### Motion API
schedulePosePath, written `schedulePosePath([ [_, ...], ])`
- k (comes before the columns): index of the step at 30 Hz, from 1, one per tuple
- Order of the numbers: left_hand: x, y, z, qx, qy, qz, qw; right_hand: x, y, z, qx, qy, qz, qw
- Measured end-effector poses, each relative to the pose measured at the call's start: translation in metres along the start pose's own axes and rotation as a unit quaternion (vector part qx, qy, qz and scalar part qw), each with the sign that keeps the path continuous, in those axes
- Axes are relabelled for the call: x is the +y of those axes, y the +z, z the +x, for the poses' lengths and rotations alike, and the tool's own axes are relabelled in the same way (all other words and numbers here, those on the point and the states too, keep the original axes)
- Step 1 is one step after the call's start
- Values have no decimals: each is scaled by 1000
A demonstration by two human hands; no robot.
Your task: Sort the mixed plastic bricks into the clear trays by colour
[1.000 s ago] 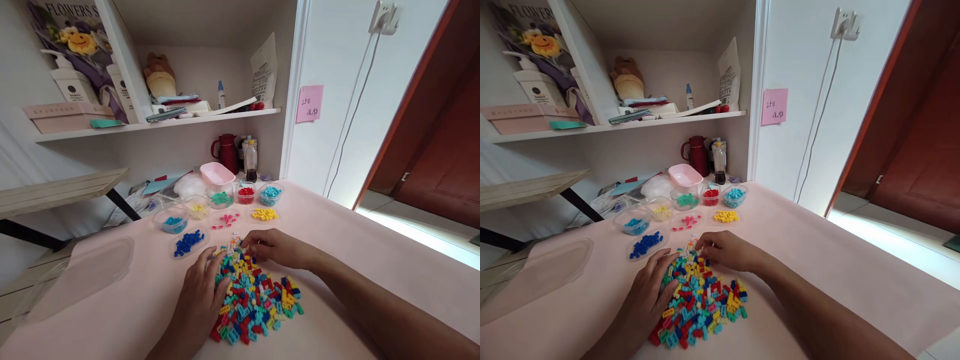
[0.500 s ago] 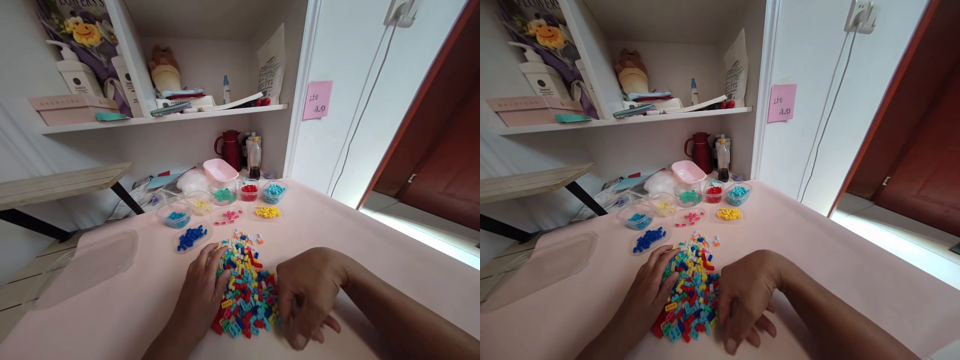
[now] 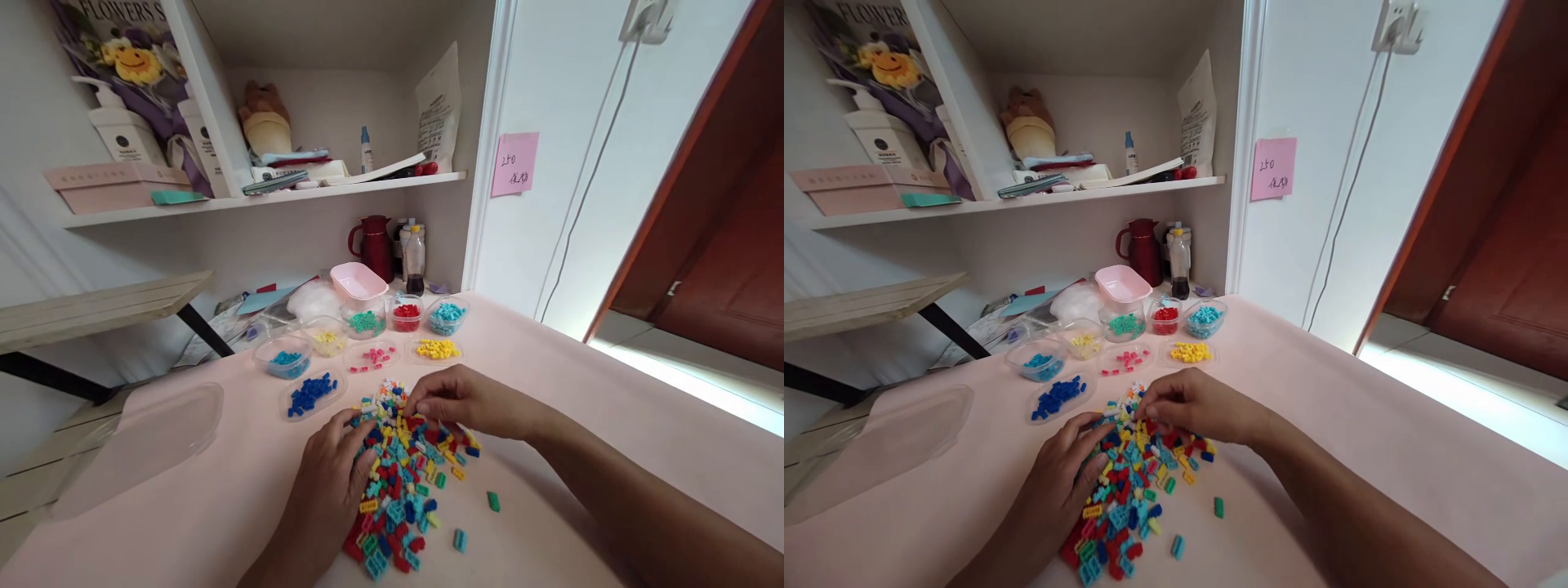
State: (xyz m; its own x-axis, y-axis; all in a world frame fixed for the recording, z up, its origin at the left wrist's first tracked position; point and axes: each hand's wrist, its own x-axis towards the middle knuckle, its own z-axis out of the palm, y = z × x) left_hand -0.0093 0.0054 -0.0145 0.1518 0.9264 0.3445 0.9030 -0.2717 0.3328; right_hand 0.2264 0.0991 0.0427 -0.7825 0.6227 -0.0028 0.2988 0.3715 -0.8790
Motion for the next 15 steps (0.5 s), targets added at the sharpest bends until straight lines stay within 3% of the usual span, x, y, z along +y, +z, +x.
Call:
schedulePosePath([
  [3,1,-1,1,-5,14,10,1000,8,-4,5,107,-13,-128,986],
  [5,1,-1,1,-6,25,17,1000,16,-5,9,130,-11,-216,968],
  [10,1,-2,0,-9,36,23,999,29,-3,14,113,23,-309,944],
  [15,3,-3,-2,-5,48,18,999,29,0,14,89,18,-316,944],
])
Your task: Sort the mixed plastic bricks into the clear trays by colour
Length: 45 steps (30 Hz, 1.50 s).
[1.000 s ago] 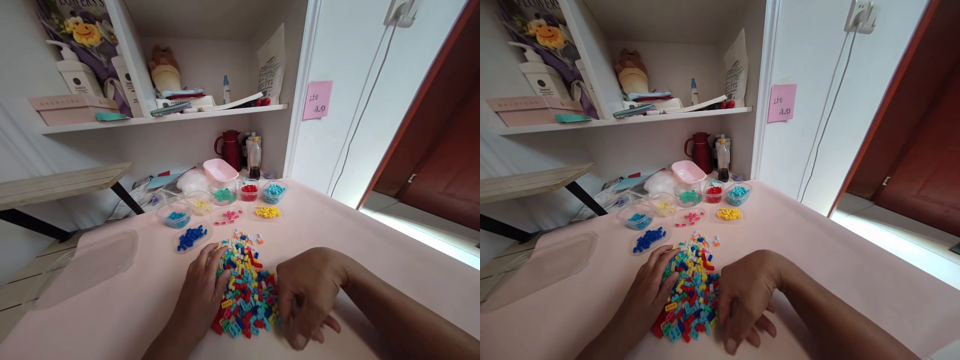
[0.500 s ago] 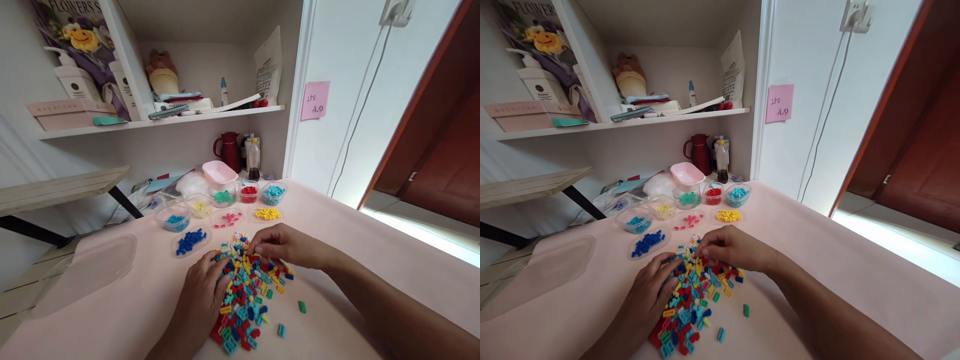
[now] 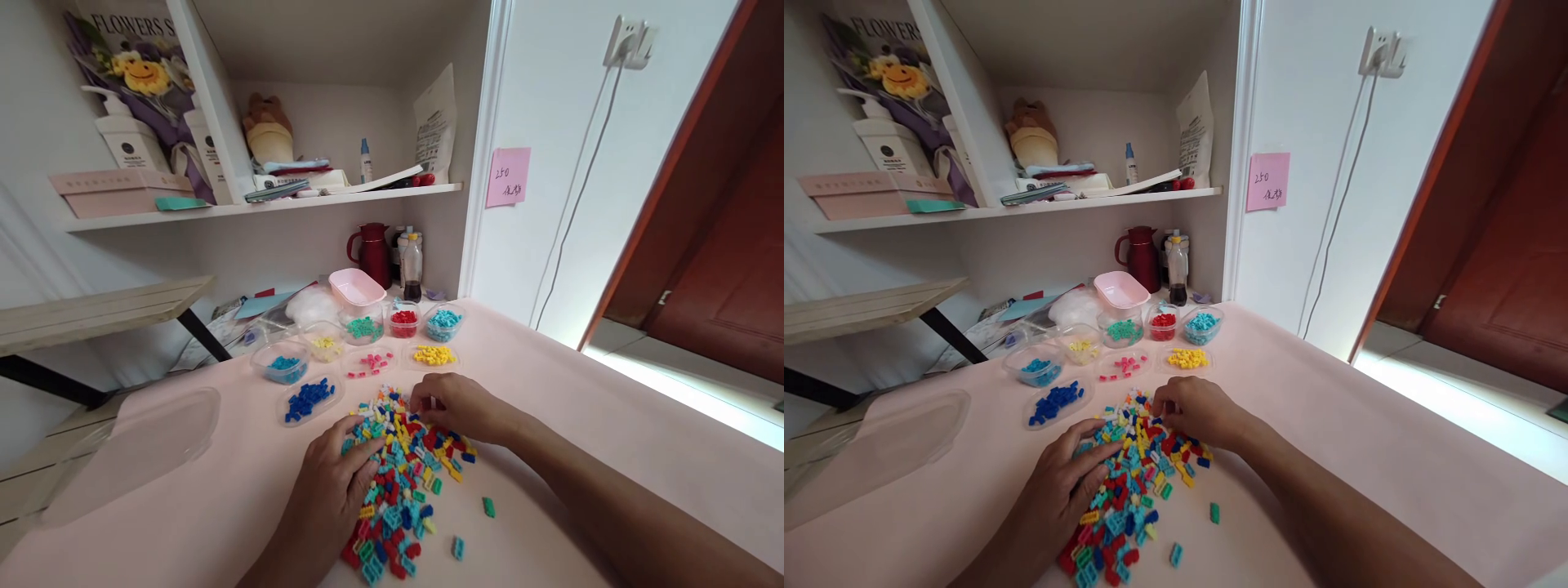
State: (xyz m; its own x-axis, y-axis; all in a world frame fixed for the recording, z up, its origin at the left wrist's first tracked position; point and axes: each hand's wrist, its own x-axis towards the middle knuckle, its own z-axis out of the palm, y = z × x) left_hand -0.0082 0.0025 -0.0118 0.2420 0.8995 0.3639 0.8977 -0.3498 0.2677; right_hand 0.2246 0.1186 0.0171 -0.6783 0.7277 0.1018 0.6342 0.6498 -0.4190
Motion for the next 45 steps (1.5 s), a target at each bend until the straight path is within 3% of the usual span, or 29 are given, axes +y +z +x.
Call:
schedulePosePath([
  [23,2,0,1,-6,-21,5,1000,-4,2,-2,-5,-30,-51,998],
  [30,3,-1,3,6,-20,8,1000,-8,4,0,13,-8,-57,998],
  [37,1,0,1,39,3,-10,999,-7,2,1,27,25,40,999],
  [45,-3,0,1,107,53,-28,992,-19,4,-1,22,4,178,984],
])
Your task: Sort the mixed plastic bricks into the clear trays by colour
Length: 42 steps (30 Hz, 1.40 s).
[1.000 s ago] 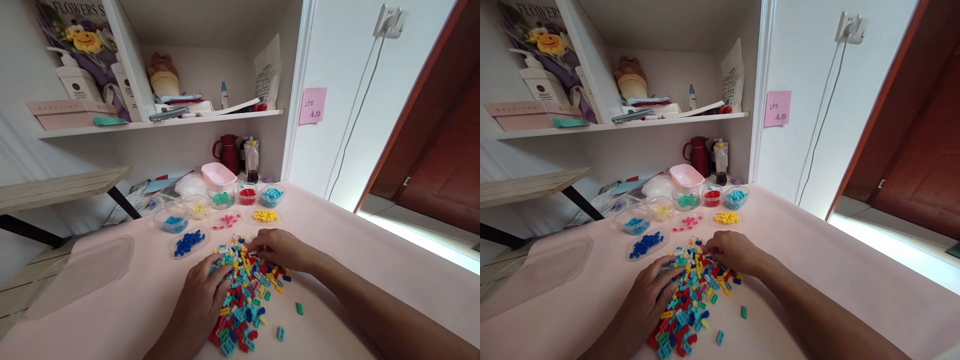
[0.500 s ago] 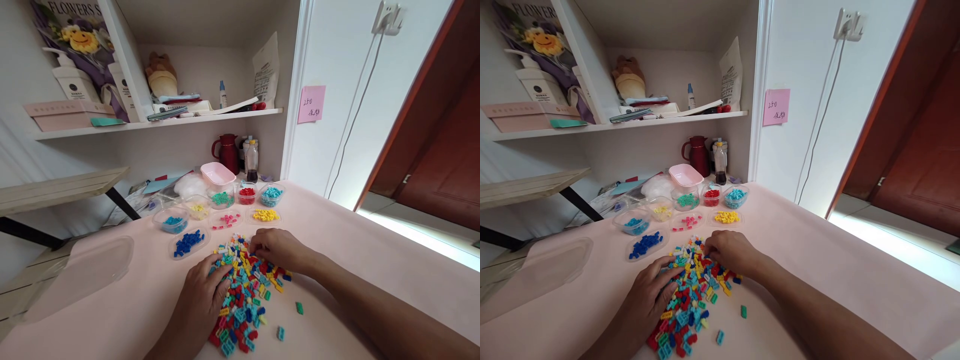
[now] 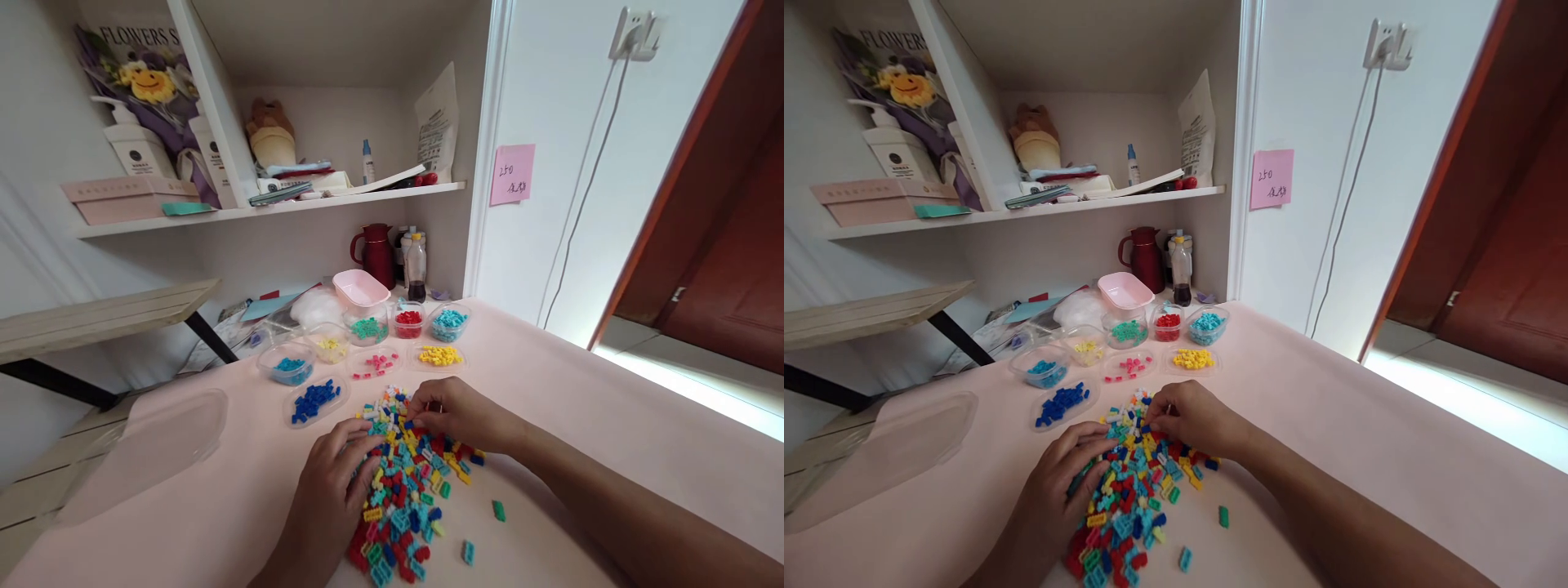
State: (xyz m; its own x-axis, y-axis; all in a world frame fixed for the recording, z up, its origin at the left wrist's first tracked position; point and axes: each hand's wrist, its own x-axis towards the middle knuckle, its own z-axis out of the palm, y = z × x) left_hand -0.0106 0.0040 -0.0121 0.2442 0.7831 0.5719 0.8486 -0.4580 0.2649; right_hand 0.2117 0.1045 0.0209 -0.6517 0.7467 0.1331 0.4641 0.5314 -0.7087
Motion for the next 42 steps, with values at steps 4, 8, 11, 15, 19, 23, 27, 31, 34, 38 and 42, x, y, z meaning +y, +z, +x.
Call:
schedulePosePath([
  [4,3,-3,1,43,2,11,999,-6,6,-2,-25,2,88,996],
  [8,6,-5,-2,96,20,26,995,-18,10,-6,-39,0,164,986],
  [11,9,-5,-2,94,48,39,994,-25,12,-9,-46,-5,207,977],
  [15,12,-6,-1,92,77,38,992,-26,16,-10,-44,-22,205,977],
  [19,15,-8,-1,85,95,25,992,-25,22,-9,-43,-49,157,985],
  [23,17,-9,-1,97,113,3,989,-28,24,-10,-52,-44,173,982],
  [27,7,-11,1,149,32,29,988,-27,21,-11,-43,-14,216,975],
  [31,-22,-19,4,249,-134,42,958,-23,17,-8,-47,15,226,973],
  [34,-46,-24,3,308,-241,9,920,-21,16,-7,-53,21,215,975],
  [38,-67,-23,-1,302,-324,-35,896,-18,17,-6,-61,13,208,976],
  [42,-76,-18,-4,272,-349,-55,895,-15,18,-6,-57,-1,197,979],
])
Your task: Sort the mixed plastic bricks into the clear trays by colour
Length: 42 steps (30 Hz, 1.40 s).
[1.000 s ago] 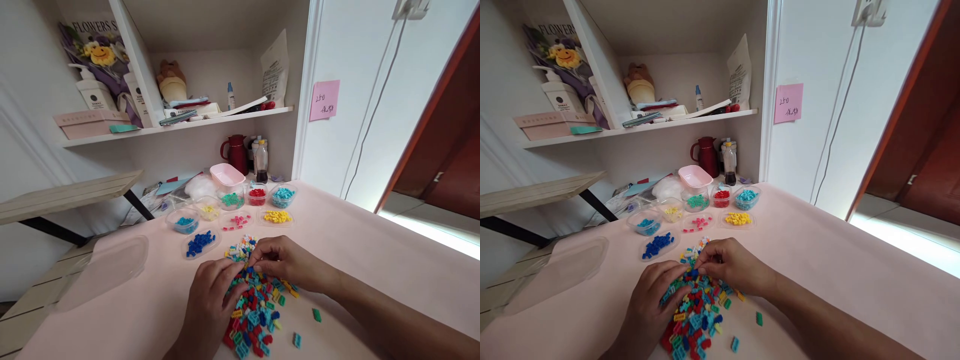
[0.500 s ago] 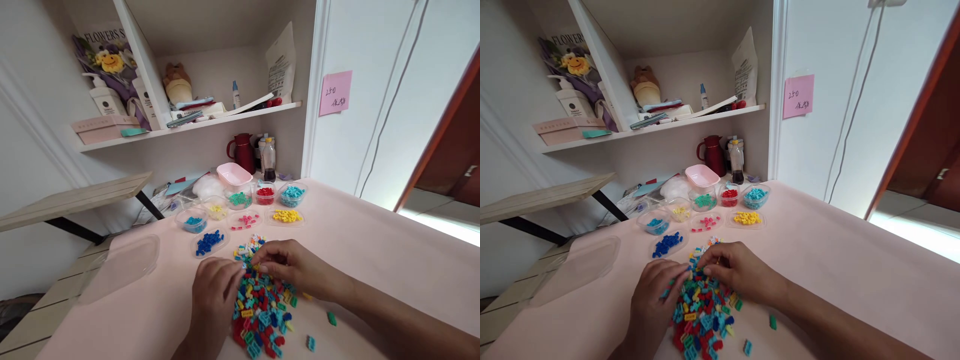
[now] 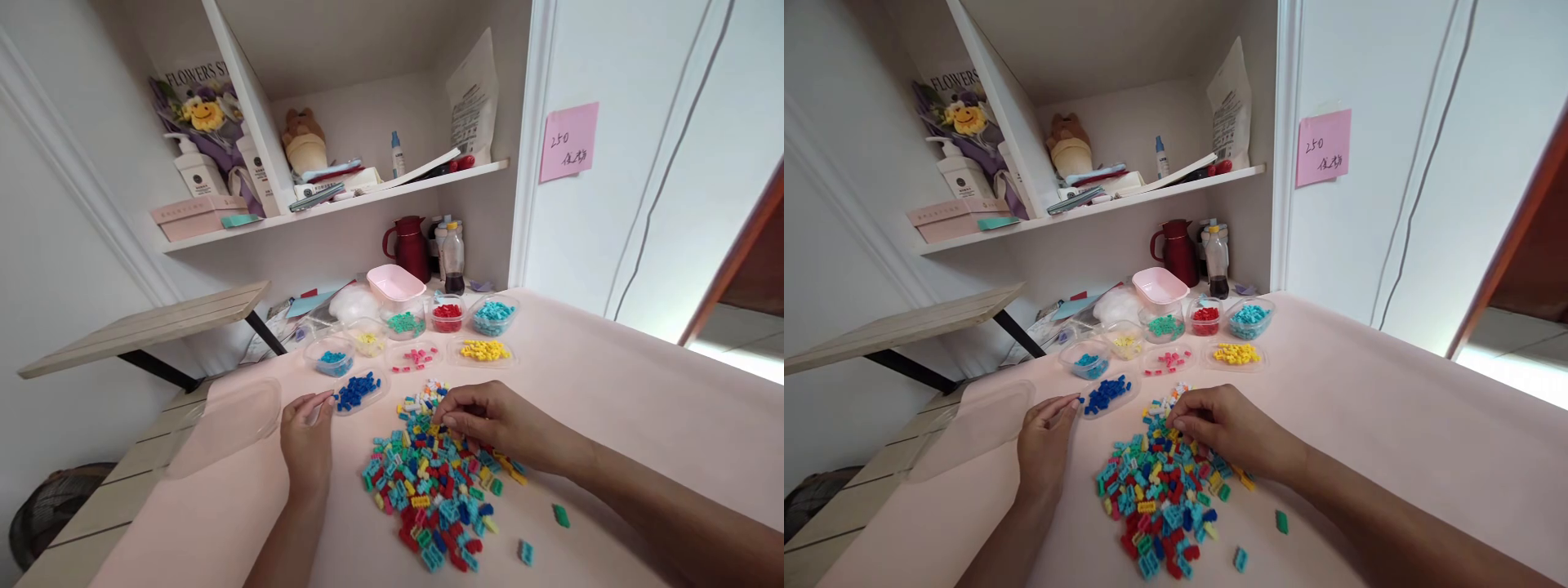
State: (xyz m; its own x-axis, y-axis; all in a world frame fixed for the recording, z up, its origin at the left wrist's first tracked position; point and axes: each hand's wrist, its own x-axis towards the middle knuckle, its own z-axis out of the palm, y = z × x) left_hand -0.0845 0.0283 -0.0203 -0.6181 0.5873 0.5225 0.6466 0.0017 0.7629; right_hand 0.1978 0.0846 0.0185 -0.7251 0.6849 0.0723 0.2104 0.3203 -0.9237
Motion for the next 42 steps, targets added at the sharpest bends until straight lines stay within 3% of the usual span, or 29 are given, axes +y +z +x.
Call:
schedulePosePath([
  [10,-5,5,1,-59,-23,24,998,-1,-5,1,17,-3,-72,997],
  [17,1,0,0,-13,-26,31,999,-2,-9,0,39,-32,-100,994],
  [23,19,-3,-6,1,28,8,1000,-3,-16,1,119,-81,-189,971],
  [27,35,-2,-20,-61,114,-31,991,4,-20,4,145,-99,-248,953],
  [30,39,0,-32,-123,177,-57,975,10,-22,5,147,-72,-283,945],
  [36,36,6,-39,-213,226,-34,950,16,-23,6,142,-23,-347,927],
  [42,33,10,-36,-274,245,25,930,27,-16,9,116,-40,-384,915],
])
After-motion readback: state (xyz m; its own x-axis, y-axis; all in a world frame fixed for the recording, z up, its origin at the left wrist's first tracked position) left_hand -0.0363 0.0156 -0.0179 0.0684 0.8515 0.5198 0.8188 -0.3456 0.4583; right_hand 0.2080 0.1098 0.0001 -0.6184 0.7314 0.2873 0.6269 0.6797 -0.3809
